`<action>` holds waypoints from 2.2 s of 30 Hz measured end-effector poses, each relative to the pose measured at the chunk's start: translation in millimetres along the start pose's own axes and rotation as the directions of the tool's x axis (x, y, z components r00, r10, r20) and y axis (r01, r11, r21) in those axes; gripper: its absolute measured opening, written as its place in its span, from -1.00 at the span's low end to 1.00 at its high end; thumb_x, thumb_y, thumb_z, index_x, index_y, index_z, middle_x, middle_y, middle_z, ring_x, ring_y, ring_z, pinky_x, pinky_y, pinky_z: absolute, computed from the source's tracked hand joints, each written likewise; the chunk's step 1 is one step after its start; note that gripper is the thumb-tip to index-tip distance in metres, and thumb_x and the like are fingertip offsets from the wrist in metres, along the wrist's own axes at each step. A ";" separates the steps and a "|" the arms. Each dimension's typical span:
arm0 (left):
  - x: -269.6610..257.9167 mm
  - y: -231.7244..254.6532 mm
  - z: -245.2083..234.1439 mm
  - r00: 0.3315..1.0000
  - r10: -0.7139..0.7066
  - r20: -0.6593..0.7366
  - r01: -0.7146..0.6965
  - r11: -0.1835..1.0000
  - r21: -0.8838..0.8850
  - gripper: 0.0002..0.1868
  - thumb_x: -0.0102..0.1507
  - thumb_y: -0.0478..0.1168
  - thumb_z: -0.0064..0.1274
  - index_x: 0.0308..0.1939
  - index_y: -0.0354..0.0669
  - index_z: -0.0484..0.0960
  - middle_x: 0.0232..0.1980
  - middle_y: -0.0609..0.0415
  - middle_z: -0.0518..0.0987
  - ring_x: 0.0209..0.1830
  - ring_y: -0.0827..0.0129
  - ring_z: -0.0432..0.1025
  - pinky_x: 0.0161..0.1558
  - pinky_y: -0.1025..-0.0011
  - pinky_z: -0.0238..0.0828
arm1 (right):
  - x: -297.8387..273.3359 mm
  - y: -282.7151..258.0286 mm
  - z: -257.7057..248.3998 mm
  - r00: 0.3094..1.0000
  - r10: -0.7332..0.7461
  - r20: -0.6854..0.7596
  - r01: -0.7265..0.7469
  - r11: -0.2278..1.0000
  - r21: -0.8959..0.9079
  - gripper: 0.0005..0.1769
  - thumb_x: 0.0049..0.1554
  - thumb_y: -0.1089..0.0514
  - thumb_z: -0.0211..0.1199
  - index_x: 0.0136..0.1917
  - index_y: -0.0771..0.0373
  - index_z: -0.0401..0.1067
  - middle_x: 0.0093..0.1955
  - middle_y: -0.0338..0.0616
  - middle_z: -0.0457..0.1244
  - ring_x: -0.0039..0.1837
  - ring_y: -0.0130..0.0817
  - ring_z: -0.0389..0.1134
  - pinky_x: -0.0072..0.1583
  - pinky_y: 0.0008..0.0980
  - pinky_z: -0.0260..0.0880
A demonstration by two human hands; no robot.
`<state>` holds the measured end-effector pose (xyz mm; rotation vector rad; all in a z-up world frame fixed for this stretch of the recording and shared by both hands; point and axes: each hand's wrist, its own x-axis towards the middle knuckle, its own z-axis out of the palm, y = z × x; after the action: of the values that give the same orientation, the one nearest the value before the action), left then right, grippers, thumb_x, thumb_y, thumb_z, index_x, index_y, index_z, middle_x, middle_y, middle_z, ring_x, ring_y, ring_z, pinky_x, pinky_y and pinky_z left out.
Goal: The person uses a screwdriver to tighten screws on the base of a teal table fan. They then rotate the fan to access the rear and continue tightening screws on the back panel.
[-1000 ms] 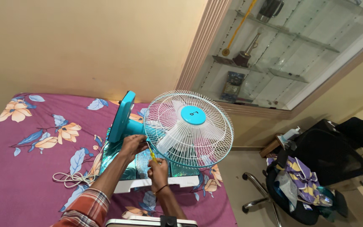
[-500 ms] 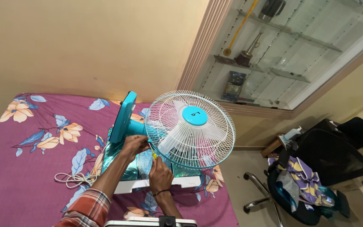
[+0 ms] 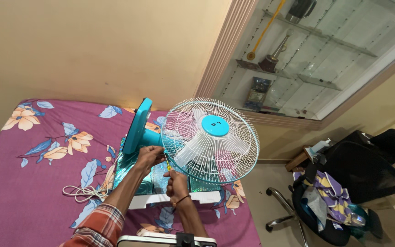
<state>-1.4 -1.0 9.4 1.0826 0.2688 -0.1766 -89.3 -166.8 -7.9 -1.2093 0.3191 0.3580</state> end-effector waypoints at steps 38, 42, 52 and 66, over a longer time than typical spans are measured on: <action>-80.2 -6.1 73.7 0.969 0.061 -0.238 -0.027 0.989 0.142 0.17 0.02 0.26 0.35 0.51 0.05 -0.02 0.38 -0.12 0.27 0.27 0.02 0.31 -0.12 -0.09 0.42 | -85.1 58.5 -192.7 0.815 -0.570 -0.106 0.378 0.660 -0.649 -0.68 0.08 0.21 0.38 0.10 0.36 0.57 -0.07 -0.22 0.41 -0.03 -0.51 0.43 0.03 -0.49 0.42; -93.1 -11.0 84.4 0.984 -0.017 -0.180 0.023 0.999 0.032 0.31 0.05 0.22 0.32 0.60 0.30 -0.35 0.58 -0.18 -0.10 0.49 -0.21 0.08 0.10 -0.48 0.35 | -98.8 54.1 -211.2 0.842 -0.473 -0.260 0.219 0.738 -0.638 -0.65 0.07 0.15 0.44 0.11 0.33 0.62 -0.20 -0.18 0.40 -0.17 -0.52 0.34 -0.08 -0.45 0.36; -79.9 -36.5 105.7 0.965 -0.057 -0.256 -0.011 0.967 -0.256 0.32 0.06 0.29 0.23 0.58 0.24 -0.45 0.54 -0.08 0.20 0.34 -0.19 0.37 0.08 -0.51 0.33 | -103.9 54.2 -246.4 0.837 -0.429 -0.338 0.316 0.886 -0.340 -0.80 0.06 0.21 0.43 -0.07 0.39 0.59 -0.31 -0.31 0.27 -0.25 -0.55 0.22 -0.20 -0.52 0.20; -81.0 -56.8 120.3 0.914 -0.045 -0.403 -0.107 0.932 -0.346 0.13 0.09 0.49 0.04 0.58 0.36 -0.18 0.55 0.01 0.18 0.26 -0.22 0.36 0.12 -0.58 0.18 | -75.4 64.7 -237.1 0.832 -0.298 -0.468 -0.197 0.630 -0.752 -0.65 -0.10 -0.07 0.57 -0.21 0.17 0.55 -0.25 -0.13 0.42 -0.13 -0.19 0.46 -0.01 -0.25 0.42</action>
<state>-78.5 -133.0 38.9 0.7444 0.6337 0.1301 -196.8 -378.3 -107.1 -2.2140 0.6779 0.0518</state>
